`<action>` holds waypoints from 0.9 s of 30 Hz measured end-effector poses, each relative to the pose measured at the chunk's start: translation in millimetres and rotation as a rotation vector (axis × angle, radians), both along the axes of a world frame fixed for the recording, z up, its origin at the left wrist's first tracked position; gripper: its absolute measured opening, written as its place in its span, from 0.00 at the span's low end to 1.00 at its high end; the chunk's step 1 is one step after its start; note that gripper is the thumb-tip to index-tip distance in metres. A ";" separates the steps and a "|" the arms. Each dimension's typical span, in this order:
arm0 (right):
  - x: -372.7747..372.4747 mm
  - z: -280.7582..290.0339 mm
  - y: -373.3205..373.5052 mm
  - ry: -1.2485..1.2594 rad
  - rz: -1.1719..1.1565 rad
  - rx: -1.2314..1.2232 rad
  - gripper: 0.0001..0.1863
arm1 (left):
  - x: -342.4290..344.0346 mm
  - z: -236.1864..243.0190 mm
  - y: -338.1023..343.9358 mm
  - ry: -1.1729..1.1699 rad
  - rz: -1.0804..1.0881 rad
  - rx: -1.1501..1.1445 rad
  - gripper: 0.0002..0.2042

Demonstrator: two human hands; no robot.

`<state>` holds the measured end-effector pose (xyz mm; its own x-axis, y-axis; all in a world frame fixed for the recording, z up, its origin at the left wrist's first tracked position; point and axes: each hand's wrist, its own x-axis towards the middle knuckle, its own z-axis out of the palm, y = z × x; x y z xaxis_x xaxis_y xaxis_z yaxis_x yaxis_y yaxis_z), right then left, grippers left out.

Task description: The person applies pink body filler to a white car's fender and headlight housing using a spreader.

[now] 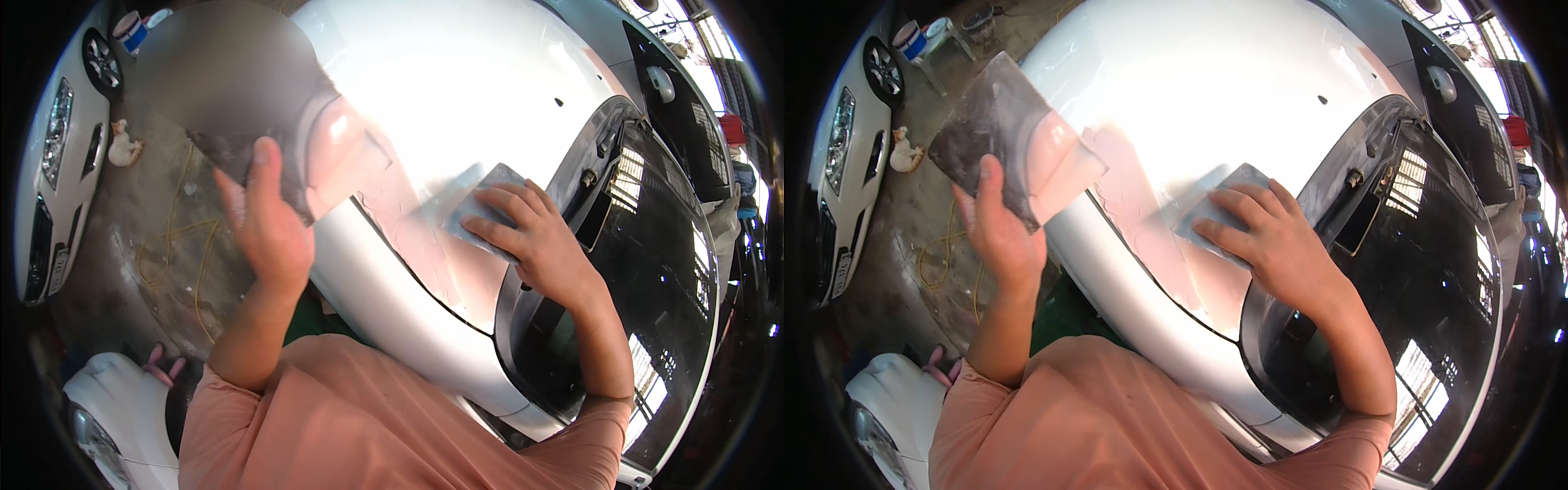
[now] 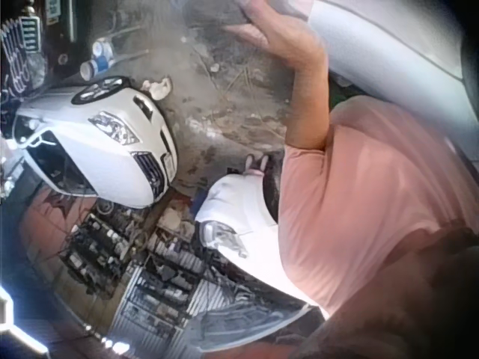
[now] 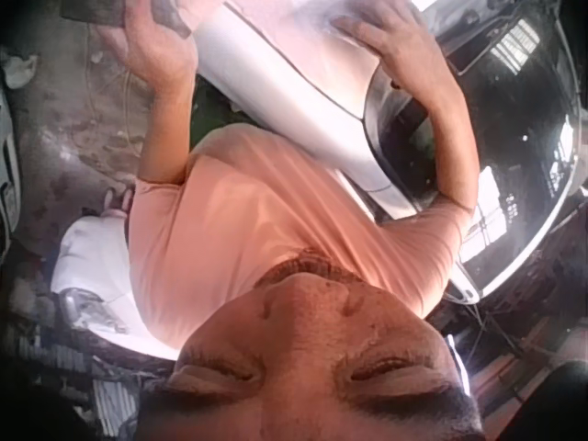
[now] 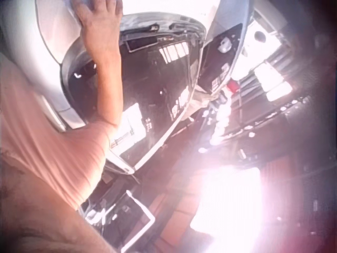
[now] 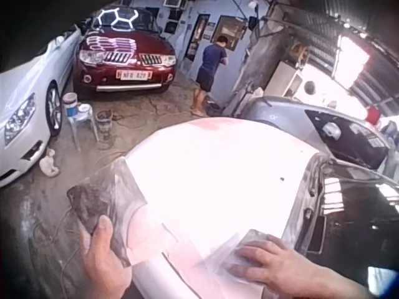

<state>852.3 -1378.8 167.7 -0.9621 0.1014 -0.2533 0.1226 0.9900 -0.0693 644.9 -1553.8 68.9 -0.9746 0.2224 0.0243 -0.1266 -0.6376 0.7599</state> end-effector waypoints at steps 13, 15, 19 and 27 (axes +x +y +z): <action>-39.3 -41.6 8.6 -0.059 0.105 0.156 0.26 | 7.7 -49.2 -57.7 -0.096 0.014 -0.195 0.29; -36.1 -37.5 5.1 -0.099 0.097 0.136 0.27 | 5.6 -50.9 -57.8 -0.098 0.012 -0.214 0.29; -6.4 -26.9 -15.3 -0.161 0.063 0.115 0.31 | 5.7 -43.1 -52.9 -0.098 -0.010 -0.207 0.28; 81.5 6.3 -50.0 -0.302 0.042 0.105 0.27 | 13.3 -37.5 -43.3 -0.136 -0.110 -0.139 0.23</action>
